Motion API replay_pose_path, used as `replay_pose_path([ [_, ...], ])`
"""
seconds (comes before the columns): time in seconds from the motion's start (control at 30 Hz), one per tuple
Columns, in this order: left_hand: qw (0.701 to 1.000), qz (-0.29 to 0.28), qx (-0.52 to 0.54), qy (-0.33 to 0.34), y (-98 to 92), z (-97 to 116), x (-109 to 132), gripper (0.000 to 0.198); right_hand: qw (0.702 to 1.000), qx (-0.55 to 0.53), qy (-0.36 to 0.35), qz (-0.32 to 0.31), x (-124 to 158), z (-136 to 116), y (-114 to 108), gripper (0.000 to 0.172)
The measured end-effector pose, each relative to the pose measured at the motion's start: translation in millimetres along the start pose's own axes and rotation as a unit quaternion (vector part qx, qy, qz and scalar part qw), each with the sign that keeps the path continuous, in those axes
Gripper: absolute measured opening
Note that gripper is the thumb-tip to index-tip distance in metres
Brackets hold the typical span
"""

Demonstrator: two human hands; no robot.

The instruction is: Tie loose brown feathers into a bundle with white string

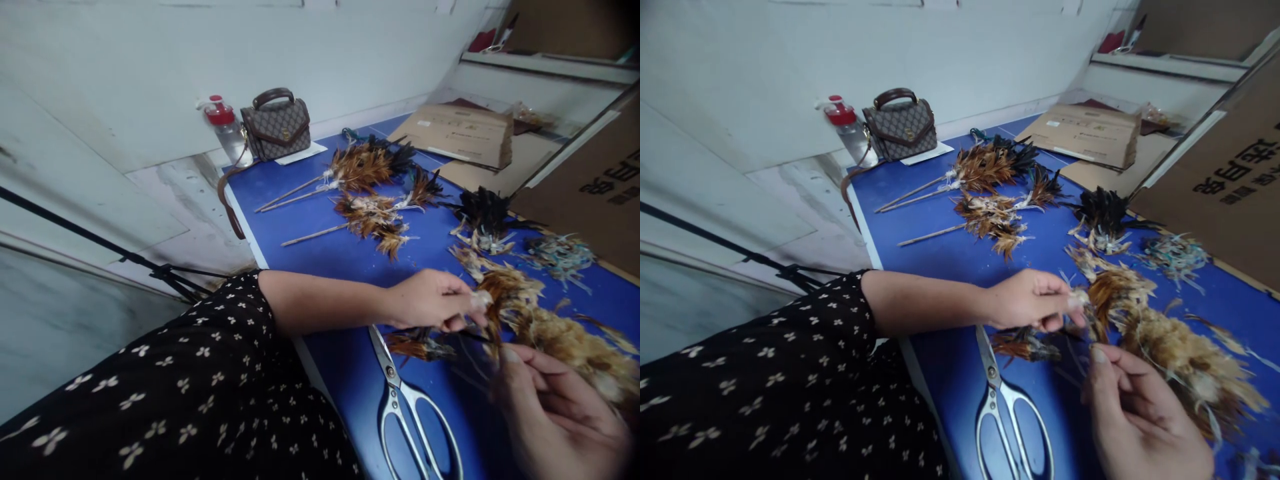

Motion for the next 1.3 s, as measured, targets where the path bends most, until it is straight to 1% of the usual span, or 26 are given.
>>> replay_pose_path([
  [0.07,0.999,-0.033,0.030,-0.023,12.6,-7,9,0.037,1.000,-0.012,0.000,-0.008,3,0,2,0.062],
  [0.1,0.998,-0.038,0.042,-0.031,16.1,-10,11,0.038,1.000,-0.013,-0.001,-0.008,3,0,3,0.063],
  [0.17,0.996,-0.046,0.056,-0.045,19.7,-16,13,0.040,1.000,-0.005,-0.004,-0.001,2,0,3,0.063],
  [0.23,0.995,-0.066,0.058,-0.057,21.5,-19,13,0.046,1.000,-0.005,-0.005,-0.006,1,2,5,0.061],
  [0.33,0.992,-0.083,0.075,-0.060,21.5,-20,11,0.053,1.000,-0.009,-0.006,-0.004,-1,5,5,0.062],
  [0.43,0.990,-0.092,0.089,-0.062,21.2,-20,10,0.055,1.000,0.007,0.003,0.012,-3,8,2,0.063],
  [0.5,0.988,-0.102,0.084,-0.077,21.5,-23,10,0.053,1.000,0.019,0.004,0.017,-3,7,0,0.063],
  [0.6,0.987,-0.106,0.078,-0.096,20.1,-27,10,0.052,1.000,0.021,-0.006,0.005,-2,2,1,0.062],
  [0.73,0.986,-0.122,0.081,-0.083,17.7,-29,8,0.049,1.000,0.010,-0.011,0.020,0,1,2,0.062],
  [0.83,0.985,-0.133,0.083,-0.072,16.3,-27,6,0.043,1.000,0.016,-0.006,0.014,-1,5,3,0.063],
  [0.97,0.986,-0.119,0.093,-0.068,14.6,-25,3,0.037,0.999,-0.027,0.011,0.022,-5,14,2,0.062],
  [1.1,0.991,-0.083,0.094,-0.054,12.2,-23,0,0.031,0.996,-0.087,-0.026,0.019,-12,19,1,0.056],
  [1.2,0.993,-0.057,0.089,-0.045,9.9,-23,-2,0.027,0.995,-0.090,-0.032,0.008,-16,21,2,0.055],
  [1.3,0.995,-0.033,0.075,-0.051,6.9,-24,-4,0.021,0.998,-0.063,-0.023,0.001,-17,24,1,0.060],
])
Point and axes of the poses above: each hand's wrist, its own x-axis away from the middle knuckle, its own y-axis out of the palm, z = x × y, the point moved 5 cm from there along -x, towards the middle knuckle, and after that the axes turned 1 degree about z, right-handed, at the moved point
